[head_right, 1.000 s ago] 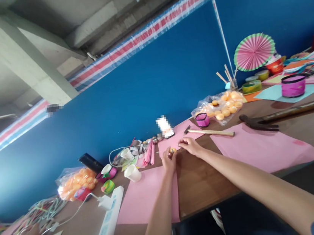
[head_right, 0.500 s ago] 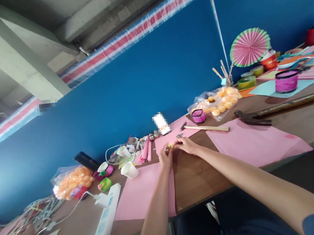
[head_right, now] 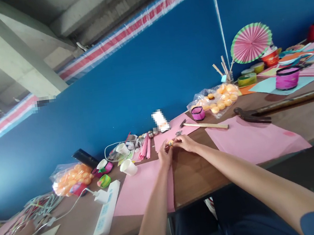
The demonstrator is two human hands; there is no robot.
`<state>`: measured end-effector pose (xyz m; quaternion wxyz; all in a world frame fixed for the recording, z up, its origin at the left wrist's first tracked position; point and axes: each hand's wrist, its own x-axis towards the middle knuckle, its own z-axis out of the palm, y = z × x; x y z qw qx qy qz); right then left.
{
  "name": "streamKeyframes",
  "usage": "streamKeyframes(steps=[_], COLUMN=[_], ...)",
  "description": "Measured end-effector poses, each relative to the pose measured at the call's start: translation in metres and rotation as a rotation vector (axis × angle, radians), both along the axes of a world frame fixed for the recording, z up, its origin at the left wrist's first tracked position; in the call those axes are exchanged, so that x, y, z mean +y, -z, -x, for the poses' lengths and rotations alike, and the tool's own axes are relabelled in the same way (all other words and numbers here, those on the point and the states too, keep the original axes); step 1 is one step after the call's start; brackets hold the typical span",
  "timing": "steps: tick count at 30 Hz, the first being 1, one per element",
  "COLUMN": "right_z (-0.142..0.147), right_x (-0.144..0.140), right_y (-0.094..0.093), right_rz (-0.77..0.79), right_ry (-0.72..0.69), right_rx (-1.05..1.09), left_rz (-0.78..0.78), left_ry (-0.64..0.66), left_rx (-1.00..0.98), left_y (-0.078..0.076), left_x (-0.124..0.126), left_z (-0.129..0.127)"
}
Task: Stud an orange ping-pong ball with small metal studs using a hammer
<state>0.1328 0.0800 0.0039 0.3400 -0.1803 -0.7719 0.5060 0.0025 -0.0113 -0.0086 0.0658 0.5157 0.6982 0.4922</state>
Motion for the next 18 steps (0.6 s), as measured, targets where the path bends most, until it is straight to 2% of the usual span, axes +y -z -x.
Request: streamKeyframes(steps=[18], right_z=[-0.0030], right_x=[-0.0027], right_y=[-0.0059], right_rz=[-0.027], right_ry=[0.021], right_rx=[-0.042], left_rz=[-0.041], left_ry=[-0.017], left_rx=[0.029], left_y=[0.0014], left_x=[0.0001], left_z=[-0.0001])
